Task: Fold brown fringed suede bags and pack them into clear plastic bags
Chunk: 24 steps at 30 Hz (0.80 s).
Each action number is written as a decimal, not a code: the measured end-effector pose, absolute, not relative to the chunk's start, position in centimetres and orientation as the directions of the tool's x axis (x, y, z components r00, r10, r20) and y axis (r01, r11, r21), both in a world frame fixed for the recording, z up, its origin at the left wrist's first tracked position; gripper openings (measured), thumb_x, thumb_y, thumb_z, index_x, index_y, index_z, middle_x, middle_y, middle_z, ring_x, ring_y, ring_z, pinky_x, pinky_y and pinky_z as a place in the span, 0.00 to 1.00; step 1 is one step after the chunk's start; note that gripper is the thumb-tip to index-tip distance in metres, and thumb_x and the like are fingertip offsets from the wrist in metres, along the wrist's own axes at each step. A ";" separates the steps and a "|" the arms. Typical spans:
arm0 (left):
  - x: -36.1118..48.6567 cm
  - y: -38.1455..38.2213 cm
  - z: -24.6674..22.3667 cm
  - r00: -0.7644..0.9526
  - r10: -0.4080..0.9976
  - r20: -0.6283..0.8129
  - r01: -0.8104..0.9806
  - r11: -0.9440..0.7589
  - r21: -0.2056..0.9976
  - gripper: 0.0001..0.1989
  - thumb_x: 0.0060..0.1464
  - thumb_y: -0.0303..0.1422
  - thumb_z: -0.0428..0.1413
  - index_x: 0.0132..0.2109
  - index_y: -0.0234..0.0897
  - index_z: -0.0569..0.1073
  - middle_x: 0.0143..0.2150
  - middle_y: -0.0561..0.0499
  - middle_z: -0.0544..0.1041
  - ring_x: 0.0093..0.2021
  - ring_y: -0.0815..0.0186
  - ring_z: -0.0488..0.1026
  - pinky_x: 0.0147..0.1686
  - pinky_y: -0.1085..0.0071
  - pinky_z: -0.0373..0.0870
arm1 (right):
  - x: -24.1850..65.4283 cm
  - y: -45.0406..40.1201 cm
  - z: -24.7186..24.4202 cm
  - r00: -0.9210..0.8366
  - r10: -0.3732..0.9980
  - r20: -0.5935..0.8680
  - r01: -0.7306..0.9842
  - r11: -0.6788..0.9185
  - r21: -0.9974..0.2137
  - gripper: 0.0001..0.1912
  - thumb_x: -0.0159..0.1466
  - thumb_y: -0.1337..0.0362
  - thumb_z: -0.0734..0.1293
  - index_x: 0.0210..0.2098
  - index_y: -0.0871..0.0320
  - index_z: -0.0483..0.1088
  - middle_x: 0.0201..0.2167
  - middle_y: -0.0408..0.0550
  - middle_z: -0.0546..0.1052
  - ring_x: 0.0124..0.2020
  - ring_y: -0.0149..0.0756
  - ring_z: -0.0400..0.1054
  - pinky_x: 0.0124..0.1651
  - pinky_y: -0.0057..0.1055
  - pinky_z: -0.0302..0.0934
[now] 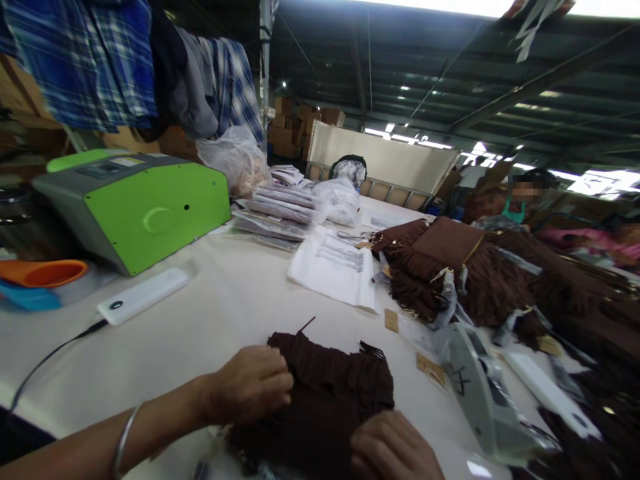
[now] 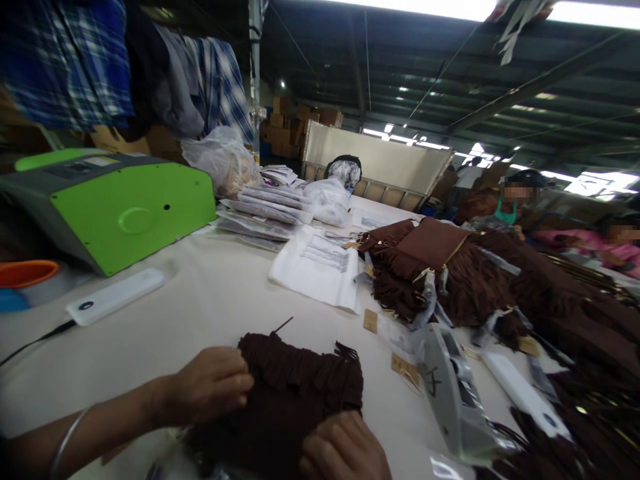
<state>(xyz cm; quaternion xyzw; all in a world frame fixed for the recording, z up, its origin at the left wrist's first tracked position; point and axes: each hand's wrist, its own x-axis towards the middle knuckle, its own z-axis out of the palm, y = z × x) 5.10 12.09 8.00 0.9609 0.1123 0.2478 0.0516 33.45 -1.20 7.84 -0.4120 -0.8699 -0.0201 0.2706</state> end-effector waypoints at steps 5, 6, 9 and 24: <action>6.6 17.0 7.6 0.773 0.526 0.354 0.331 -0.811 0.483 0.19 0.67 0.36 0.44 0.63 0.42 0.61 0.63 0.45 0.66 0.63 0.59 0.61 0.61 0.61 0.60 | 32.0 3.6 8.7 -0.253 0.915 0.313 0.865 0.359 -0.351 0.29 0.67 0.56 0.62 0.65 0.56 0.55 0.64 0.56 0.63 0.64 0.49 0.56 0.62 0.51 0.58; 6.9 17.4 7.4 0.800 0.514 0.309 0.320 -0.801 0.505 0.20 0.66 0.35 0.44 0.63 0.42 0.62 0.63 0.45 0.67 0.63 0.59 0.61 0.61 0.60 0.59 | 31.6 4.2 8.2 -0.290 0.920 0.263 0.863 0.370 -0.345 0.32 0.67 0.54 0.62 0.67 0.57 0.53 0.65 0.57 0.60 0.66 0.50 0.54 0.63 0.53 0.56; 6.8 16.7 7.1 0.860 0.462 0.218 0.304 -0.805 0.509 0.17 0.64 0.33 0.47 0.58 0.41 0.68 0.54 0.45 0.75 0.55 0.59 0.70 0.57 0.61 0.64 | 31.2 4.1 6.5 -0.512 0.833 0.210 0.765 0.553 -0.330 0.38 0.64 0.49 0.65 0.67 0.58 0.51 0.64 0.58 0.61 0.64 0.50 0.56 0.63 0.51 0.56; 8.8 21.8 5.9 0.581 0.814 0.020 0.637 -0.470 0.611 0.13 0.56 0.30 0.48 0.44 0.39 0.74 0.44 0.49 0.78 0.44 0.62 0.74 0.44 0.69 0.68 | 24.4 8.1 7.0 -0.430 0.865 0.257 0.791 0.499 -0.354 0.22 0.57 0.76 0.65 0.51 0.57 0.68 0.44 0.51 0.76 0.43 0.45 0.68 0.47 0.41 0.65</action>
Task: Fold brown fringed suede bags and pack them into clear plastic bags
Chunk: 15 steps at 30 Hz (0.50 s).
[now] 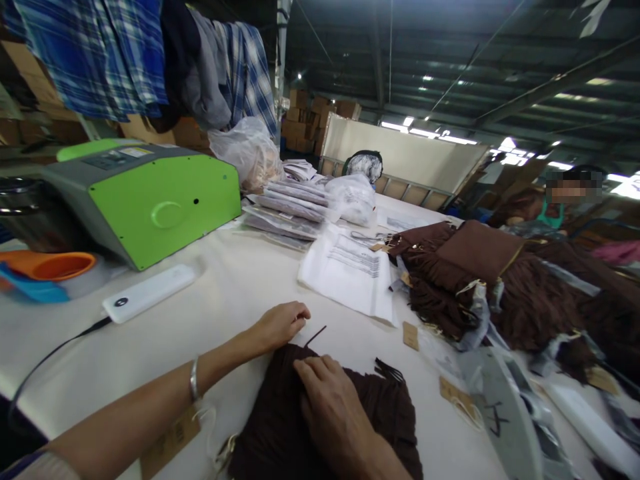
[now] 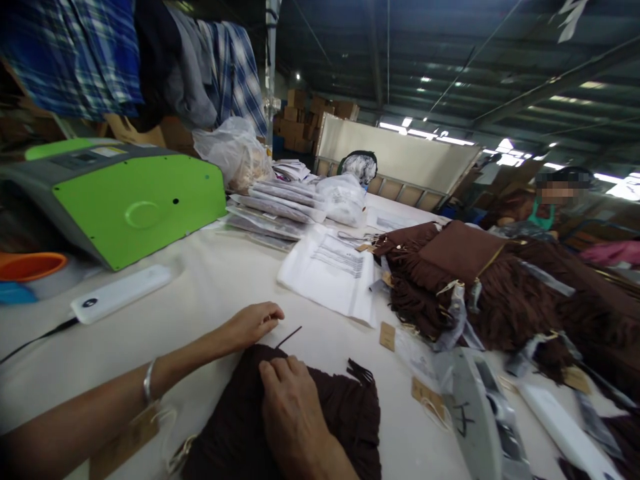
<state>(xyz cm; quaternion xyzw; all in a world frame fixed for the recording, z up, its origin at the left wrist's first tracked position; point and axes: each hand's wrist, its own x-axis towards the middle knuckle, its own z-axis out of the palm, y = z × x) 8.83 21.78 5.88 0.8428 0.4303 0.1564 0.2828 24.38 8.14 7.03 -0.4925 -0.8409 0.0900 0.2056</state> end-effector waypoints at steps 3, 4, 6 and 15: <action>10.2 22.2 5.4 0.589 0.806 -0.053 0.678 -0.459 0.574 0.11 0.56 0.32 0.48 0.39 0.40 0.75 0.40 0.50 0.79 0.40 0.61 0.75 0.40 0.69 0.68 | 24.0 7.9 5.5 -0.449 0.839 0.307 0.751 0.541 -0.379 0.17 0.59 0.78 0.61 0.45 0.55 0.69 0.37 0.47 0.76 0.38 0.41 0.67 0.42 0.36 0.63; 10.6 22.2 5.4 0.588 0.806 -0.070 0.691 -0.456 0.561 0.10 0.56 0.33 0.49 0.38 0.40 0.75 0.39 0.50 0.79 0.39 0.60 0.75 0.39 0.68 0.68 | 24.0 7.6 5.0 -0.458 0.830 0.317 0.731 0.555 -0.397 0.16 0.60 0.78 0.61 0.44 0.54 0.69 0.36 0.46 0.75 0.38 0.40 0.67 0.42 0.35 0.63; 11.4 22.0 5.4 0.586 0.805 -0.096 0.715 -0.457 0.530 0.08 0.54 0.37 0.52 0.36 0.41 0.74 0.37 0.50 0.79 0.37 0.59 0.75 0.36 0.68 0.68 | 23.8 7.0 4.3 -0.508 0.797 0.326 0.694 0.603 -0.394 0.12 0.62 0.75 0.62 0.41 0.53 0.68 0.34 0.44 0.75 0.36 0.37 0.66 0.40 0.32 0.61; 12.6 20.8 5.5 0.663 0.746 -0.064 0.668 -0.551 0.500 0.02 0.51 0.30 0.52 0.31 0.39 0.66 0.35 0.50 0.74 0.38 0.60 0.71 0.38 0.67 0.65 | 28.5 5.0 8.4 -0.438 0.802 0.406 0.687 0.590 -0.424 0.10 0.69 0.66 0.57 0.42 0.53 0.70 0.35 0.44 0.77 0.36 0.33 0.69 0.39 0.30 0.60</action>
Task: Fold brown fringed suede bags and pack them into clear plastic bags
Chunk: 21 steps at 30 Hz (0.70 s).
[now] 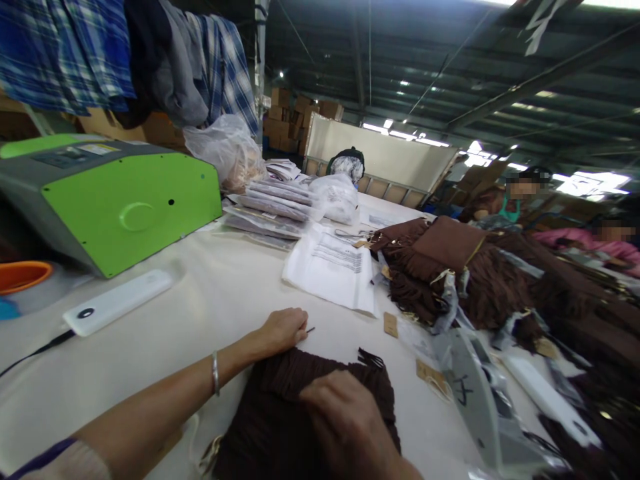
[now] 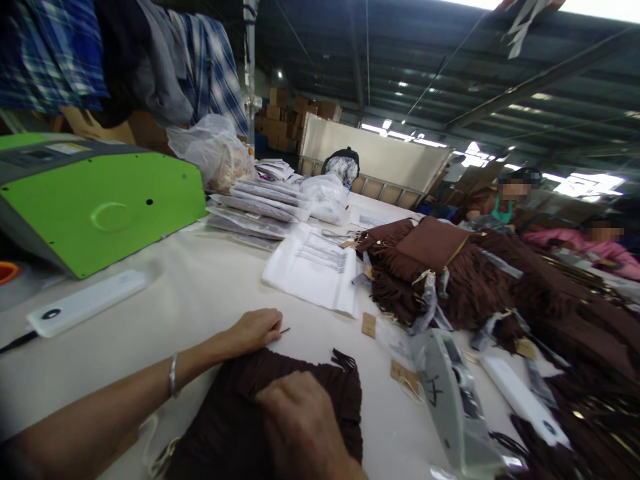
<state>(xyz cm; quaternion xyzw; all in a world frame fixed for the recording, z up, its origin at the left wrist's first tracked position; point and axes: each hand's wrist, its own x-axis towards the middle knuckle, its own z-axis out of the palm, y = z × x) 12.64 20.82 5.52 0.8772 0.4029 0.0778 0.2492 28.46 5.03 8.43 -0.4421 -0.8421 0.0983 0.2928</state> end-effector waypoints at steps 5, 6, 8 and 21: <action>10.6 18.6 6.7 0.711 0.703 0.017 0.549 -0.571 0.610 0.04 0.58 0.32 0.47 0.35 0.40 0.63 0.34 0.53 0.72 0.35 0.65 0.69 0.36 0.72 0.64 | 37.8 7.9 9.7 0.143 0.989 0.044 0.898 -0.111 -0.426 0.10 0.63 0.61 0.63 0.41 0.56 0.73 0.39 0.49 0.78 0.41 0.41 0.71 0.45 0.34 0.60; 10.1 18.0 6.8 0.714 0.699 0.040 0.509 -0.558 0.656 0.04 0.59 0.33 0.47 0.35 0.40 0.63 0.34 0.54 0.72 0.35 0.66 0.69 0.36 0.72 0.64 | 39.0 8.6 9.1 0.182 0.983 -0.004 0.895 -0.167 -0.414 0.11 0.61 0.60 0.65 0.41 0.57 0.74 0.37 0.51 0.78 0.39 0.42 0.71 0.43 0.34 0.60; 9.1 16.3 6.9 0.720 0.691 0.068 0.431 -0.521 0.736 0.03 0.59 0.33 0.49 0.36 0.40 0.64 0.34 0.55 0.72 0.34 0.66 0.69 0.35 0.73 0.64 | 40.4 9.9 7.8 0.206 0.976 -0.073 0.886 -0.218 -0.408 0.13 0.55 0.59 0.70 0.38 0.59 0.75 0.33 0.51 0.78 0.37 0.43 0.71 0.39 0.33 0.60; 10.0 10.6 10.7 0.827 0.453 0.333 0.239 -0.820 0.520 0.15 0.64 0.38 0.49 0.56 0.42 0.66 0.55 0.46 0.73 0.56 0.60 0.68 0.56 0.63 0.64 | 39.5 6.5 8.0 0.084 0.996 0.027 0.723 -0.043 -0.690 0.10 0.61 0.63 0.62 0.37 0.57 0.74 0.34 0.47 0.79 0.38 0.38 0.72 0.42 0.31 0.65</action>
